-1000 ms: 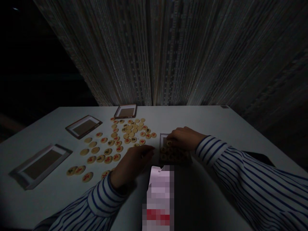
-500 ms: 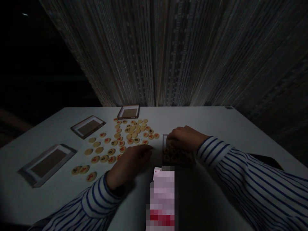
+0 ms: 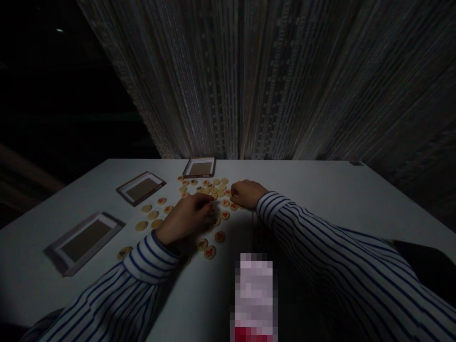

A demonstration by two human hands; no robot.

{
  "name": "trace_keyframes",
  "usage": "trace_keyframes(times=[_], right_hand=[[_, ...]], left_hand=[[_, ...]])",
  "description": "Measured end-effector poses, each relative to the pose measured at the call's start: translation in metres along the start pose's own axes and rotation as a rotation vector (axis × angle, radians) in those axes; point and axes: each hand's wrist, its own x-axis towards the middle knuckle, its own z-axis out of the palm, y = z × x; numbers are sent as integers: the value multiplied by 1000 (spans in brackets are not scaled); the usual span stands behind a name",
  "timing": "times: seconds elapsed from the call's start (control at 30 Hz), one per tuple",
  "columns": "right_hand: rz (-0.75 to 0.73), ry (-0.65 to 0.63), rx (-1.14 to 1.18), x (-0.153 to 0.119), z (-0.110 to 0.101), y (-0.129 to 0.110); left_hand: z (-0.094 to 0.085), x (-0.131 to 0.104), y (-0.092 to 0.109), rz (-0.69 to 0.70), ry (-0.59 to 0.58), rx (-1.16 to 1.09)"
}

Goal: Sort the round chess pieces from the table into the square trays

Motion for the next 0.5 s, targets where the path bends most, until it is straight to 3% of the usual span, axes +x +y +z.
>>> trace_keyframes(times=[0.23,0.37,0.5], right_hand=[[0,89,15,-8,-7,3],[-138,278,84,-32,-24,1],[-227,368,69,-61,-34,0]], left_hand=[[11,9,4,-2,72,-87],[20,16,16,-36,48,-440],[26,15,35,-145,-75,-844]])
